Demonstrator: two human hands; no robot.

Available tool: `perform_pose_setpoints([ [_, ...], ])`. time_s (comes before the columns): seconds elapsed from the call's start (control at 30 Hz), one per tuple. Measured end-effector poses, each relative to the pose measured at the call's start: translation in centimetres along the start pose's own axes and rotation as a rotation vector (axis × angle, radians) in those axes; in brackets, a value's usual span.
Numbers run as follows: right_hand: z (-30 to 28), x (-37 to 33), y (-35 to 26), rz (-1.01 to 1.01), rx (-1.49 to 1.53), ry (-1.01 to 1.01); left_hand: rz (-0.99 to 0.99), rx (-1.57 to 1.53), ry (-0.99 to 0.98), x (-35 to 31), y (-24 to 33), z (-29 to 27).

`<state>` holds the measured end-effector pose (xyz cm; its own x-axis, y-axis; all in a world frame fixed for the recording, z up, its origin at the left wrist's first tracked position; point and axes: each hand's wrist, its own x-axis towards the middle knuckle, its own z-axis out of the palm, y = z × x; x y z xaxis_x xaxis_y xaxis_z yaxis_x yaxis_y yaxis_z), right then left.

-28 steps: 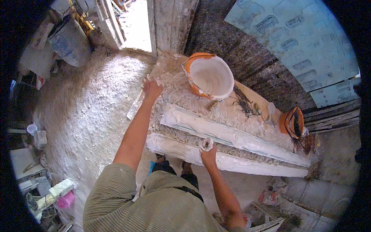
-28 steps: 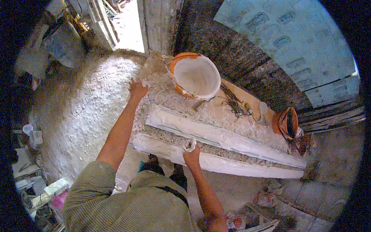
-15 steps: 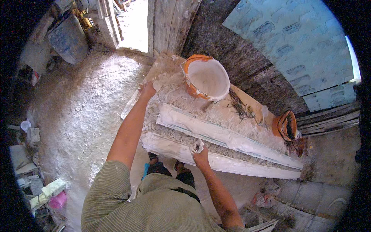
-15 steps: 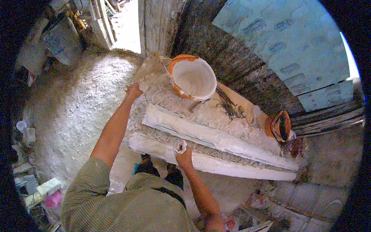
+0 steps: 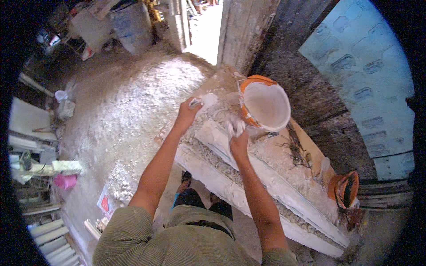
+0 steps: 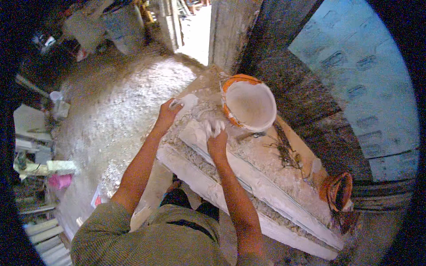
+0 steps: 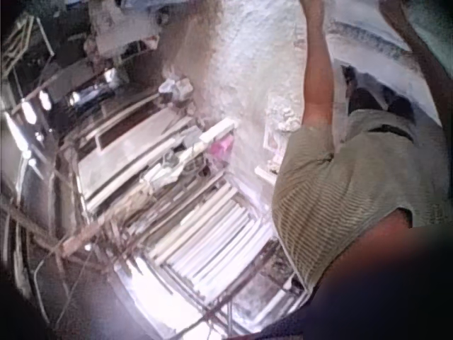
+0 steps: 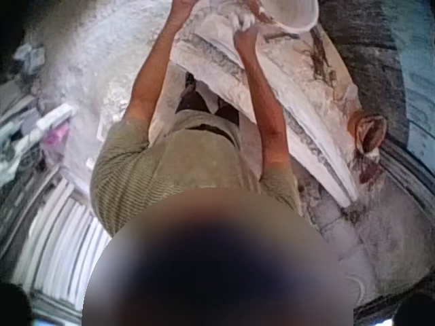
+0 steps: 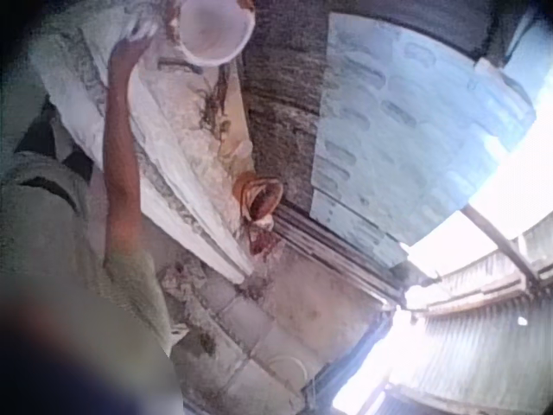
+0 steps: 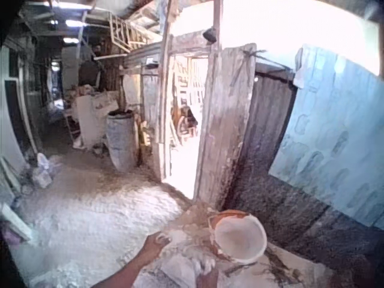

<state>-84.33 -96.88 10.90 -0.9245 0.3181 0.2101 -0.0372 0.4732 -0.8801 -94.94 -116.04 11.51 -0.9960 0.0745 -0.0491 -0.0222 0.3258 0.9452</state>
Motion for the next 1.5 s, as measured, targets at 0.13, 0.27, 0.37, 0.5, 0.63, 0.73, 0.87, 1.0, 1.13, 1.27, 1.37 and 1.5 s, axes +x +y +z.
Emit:
perform_pose_setpoints([
  [0.13,2.2,3.8,-2.4,0.013,0.476,-0.029,-0.059,-0.226,0.03,-5.6,3.8,1.2],
  [0.27,3.5,3.9,-5.0,0.319,0.592,-0.148,-0.096,-0.352,0.182,-8.0,5.7,-0.3],
  [0.37,3.6,3.9,-6.9,0.162,0.632,-0.318,-0.082,-0.526,0.19,-9.0,6.3,-2.3],
  [0.5,4.8,3.5,-9.3,0.213,0.405,-0.504,-0.112,-0.585,0.29,-9.9,6.4,-4.5],
  [0.63,7.6,1.0,-10.9,0.01,0.472,-0.616,-0.105,-0.676,0.379,-10.6,6.2,-6.9],
  [0.73,9.6,0.3,-10.8,-0.022,0.326,-0.798,-0.035,-0.673,0.499,-10.4,6.3,-9.1],
  [0.87,12.0,0.6,-9.7,-0.398,-0.029,-0.923,0.06,-0.703,0.619,-10.8,4.9,-12.8],
  [1.0,14.3,2.6,-8.6,-0.263,0.031,-0.541,-0.106,-0.584,0.656,-12.4,0.9,-15.8],
  [1.13,16.4,4.1,-7.1,-0.434,-0.001,-0.341,-0.301,-0.353,0.644,-15.4,-3.9,-14.4],
  [1.27,17.3,3.9,-4.9,-0.26,-0.603,-0.635,-0.407,-0.299,0.552,-17.8,-7.3,-11.0],
  [1.37,16.8,3.5,-3.3,-0.227,-0.38,-0.501,-0.274,-0.243,0.641,-18.8,-8.6,-8.4],
  [1.5,16.2,2.3,-1.8,-0.179,-0.327,-0.679,-0.271,-0.157,0.625,-19.5,-9.4,-6.2],
])
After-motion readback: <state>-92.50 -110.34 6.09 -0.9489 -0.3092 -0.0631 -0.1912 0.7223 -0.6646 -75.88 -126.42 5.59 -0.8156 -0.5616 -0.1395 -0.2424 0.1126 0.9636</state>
